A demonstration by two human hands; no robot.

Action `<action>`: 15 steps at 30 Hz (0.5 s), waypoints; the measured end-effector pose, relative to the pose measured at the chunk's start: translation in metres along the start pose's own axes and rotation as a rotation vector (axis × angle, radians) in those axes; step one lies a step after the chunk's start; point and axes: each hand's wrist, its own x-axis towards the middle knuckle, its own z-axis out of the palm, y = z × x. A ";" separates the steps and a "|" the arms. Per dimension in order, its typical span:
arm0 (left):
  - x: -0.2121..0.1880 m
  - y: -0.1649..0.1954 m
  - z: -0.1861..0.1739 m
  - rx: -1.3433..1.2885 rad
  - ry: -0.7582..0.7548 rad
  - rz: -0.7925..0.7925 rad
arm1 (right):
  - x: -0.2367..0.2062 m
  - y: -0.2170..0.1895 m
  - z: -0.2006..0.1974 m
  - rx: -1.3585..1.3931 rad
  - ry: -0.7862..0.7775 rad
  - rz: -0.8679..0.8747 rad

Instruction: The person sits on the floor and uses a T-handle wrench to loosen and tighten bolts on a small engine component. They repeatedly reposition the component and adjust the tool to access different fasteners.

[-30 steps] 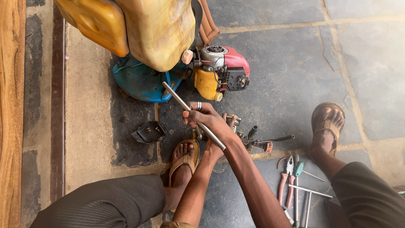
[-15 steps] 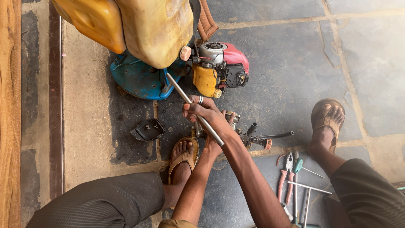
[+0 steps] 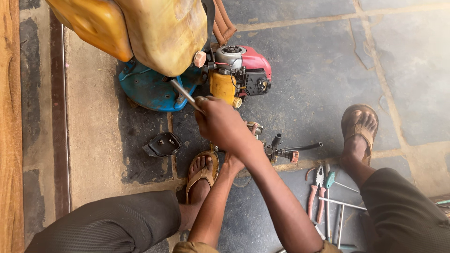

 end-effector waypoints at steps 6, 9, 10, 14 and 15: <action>0.002 0.020 -0.051 0.231 -0.347 -0.128 | 0.004 -0.025 0.033 -0.565 0.092 0.028; 0.006 0.026 -0.066 0.047 -0.439 -0.192 | 0.008 -0.022 0.044 -0.707 0.154 0.080; 0.008 0.027 -0.066 0.018 -0.421 -0.199 | 0.008 -0.019 0.046 -0.723 0.163 0.039; 0.011 0.017 -0.052 0.002 -0.395 -0.160 | 0.008 -0.015 0.056 -0.811 0.101 -0.206; 0.010 0.015 -0.047 0.028 -0.401 -0.155 | 0.007 -0.015 0.058 -0.839 0.064 -0.289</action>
